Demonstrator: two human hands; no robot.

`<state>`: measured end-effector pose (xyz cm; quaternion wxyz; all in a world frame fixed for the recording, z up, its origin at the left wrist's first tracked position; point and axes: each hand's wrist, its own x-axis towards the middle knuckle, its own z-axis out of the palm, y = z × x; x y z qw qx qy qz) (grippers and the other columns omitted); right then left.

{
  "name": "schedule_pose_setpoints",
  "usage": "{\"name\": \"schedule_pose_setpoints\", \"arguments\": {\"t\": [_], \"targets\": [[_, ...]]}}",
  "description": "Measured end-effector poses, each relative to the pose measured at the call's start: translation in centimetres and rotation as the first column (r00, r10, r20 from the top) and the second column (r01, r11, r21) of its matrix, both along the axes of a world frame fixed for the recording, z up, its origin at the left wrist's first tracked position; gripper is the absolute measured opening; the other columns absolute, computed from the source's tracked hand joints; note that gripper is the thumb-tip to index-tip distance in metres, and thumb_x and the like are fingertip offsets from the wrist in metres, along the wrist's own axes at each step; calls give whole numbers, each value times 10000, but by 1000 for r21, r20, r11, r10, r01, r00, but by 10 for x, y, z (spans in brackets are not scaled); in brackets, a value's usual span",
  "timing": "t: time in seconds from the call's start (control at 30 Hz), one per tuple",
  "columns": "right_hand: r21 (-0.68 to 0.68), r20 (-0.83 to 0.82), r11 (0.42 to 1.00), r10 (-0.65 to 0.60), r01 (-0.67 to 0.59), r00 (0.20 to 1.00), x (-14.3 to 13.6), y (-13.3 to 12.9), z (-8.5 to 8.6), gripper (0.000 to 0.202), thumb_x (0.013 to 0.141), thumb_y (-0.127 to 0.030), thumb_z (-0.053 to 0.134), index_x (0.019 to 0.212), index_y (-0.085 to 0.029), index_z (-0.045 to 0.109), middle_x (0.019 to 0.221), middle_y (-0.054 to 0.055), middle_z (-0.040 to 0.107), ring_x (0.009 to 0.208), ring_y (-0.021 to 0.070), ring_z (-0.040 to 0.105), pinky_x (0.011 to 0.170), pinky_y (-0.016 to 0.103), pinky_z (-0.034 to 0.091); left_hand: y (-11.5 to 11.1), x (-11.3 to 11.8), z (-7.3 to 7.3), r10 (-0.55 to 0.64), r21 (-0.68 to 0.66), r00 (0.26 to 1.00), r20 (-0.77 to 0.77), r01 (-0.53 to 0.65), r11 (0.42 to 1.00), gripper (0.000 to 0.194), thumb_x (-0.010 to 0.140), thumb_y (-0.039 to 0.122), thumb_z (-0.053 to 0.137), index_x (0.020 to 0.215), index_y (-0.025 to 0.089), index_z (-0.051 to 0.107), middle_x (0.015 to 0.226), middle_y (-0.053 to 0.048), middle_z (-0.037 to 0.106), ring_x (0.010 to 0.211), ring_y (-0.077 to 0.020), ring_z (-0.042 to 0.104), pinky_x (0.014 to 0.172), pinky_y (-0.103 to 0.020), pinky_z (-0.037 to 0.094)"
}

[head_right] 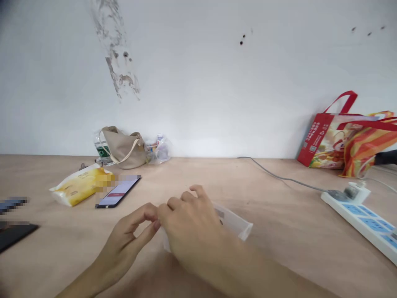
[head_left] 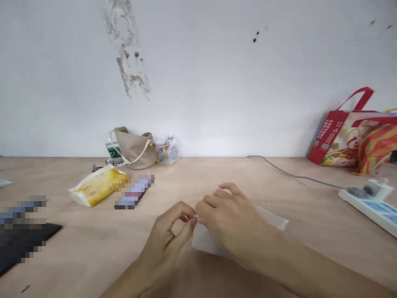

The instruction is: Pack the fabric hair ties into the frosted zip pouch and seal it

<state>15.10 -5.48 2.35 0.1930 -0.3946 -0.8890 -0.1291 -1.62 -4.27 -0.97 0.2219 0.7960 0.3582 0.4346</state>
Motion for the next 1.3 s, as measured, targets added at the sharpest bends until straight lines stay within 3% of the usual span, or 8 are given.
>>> {"name": "schedule_pose_setpoints", "arguments": {"t": [0.13, 0.27, 0.4, 0.6, 0.73, 0.9, 1.07, 1.3], "targets": [[-9, 28, 996, -84, 85, 996, 35, 6, -10, 141, 834, -138, 557, 727, -223, 591, 712, -16, 675, 690, 181, 624, 811, 382, 361, 9, -7, -8, 128, -34, 991, 50, -126, 991, 146, 830, 259, 509, 704, 202, 554, 668, 18, 575, 652, -141, 561, 631, -246, 469], [182, -19, 948, -261, 260, 965, 103, 0, -21, 295, 919, -221, 376, 777, -242, 634, 783, 31, 717, 678, 222, 644, 795, 451, 374, 29, -20, -12, 215, -80, 964, 158, -205, 976, 132, 816, 289, 522, 721, 203, 551, 695, 18, 591, 685, -148, 586, 660, -260, 484], [222, -10, 951, -220, 217, 976, 147, -22, -33, 316, 906, -475, 389, 883, -322, 665, 845, 0, 731, 719, 263, 664, 752, 471, 432, 28, -28, -3, -5, -168, 998, 66, 16, 986, 205, 855, 358, 499, 803, 201, 621, 938, -38, 672, 977, -211, 606, 850, -324, 479], [74, -170, 948, -295, 311, 940, 103, -27, -65, 497, 898, -544, 372, 1204, -225, 598, 1196, 66, 641, 1030, 287, 622, 802, 422, 520, 8, 5, -3, -22, -204, 972, -236, -28, 979, 434, 917, 439, 398, 1278, 221, 499, 1381, -59, 479, 1292, -238, 408, 1099, -421, 297], [-40, -62, 965, -260, 258, 963, 67, -6, -108, 616, 886, -553, 411, 1382, -187, 417, 1394, 93, 455, 1242, 311, 454, 957, 480, 429, 7, 40, -28, -163, -165, 798, -580, 81, 983, 580, 924, 399, 406, 1425, 133, 288, 1496, -113, 264, 1389, -264, 215, 1135, -475, 208], [-23, -63, 982, -191, 189, 980, 64, -6, -153, 821, 847, -577, 474, 1482, -192, 123, 1453, 93, 363, 1319, 325, 332, 1045, 553, 282, 7, 52, -49, -217, -218, 675, -706, 84, 972, 673, 916, 381, 452, 1449, 78, 174, 1504, -147, 200, 1402, -264, 152, 1144, -470, 170], [-68, -99, 962, -270, 264, 958, 60, -15, -159, 799, 829, -499, 518, 1477, -199, 160, 1470, 94, 328, 1345, 345, 268, 1054, 609, 194, 3, 51, -52, -233, -243, 663, -712, 80, 967, 688, 919, 378, 447, 1451, 63, 144, 1517, -146, 141, 1410, -258, 100, 1150, -459, 151], [-391, -46, 862, -367, 321, 929, 64, -10, -147, 893, 699, -587, 629, 1431, -178, 323, 1487, 103, 281, 1360, 346, 218, 1064, 527, 261, 4, 50, -59, -227, -233, 674, -703, 83, 969, 692, 929, 430, 399, 1451, 54, 146, 1522, -159, 117, 1410, -278, 59, 1152, -456, 144]]}}
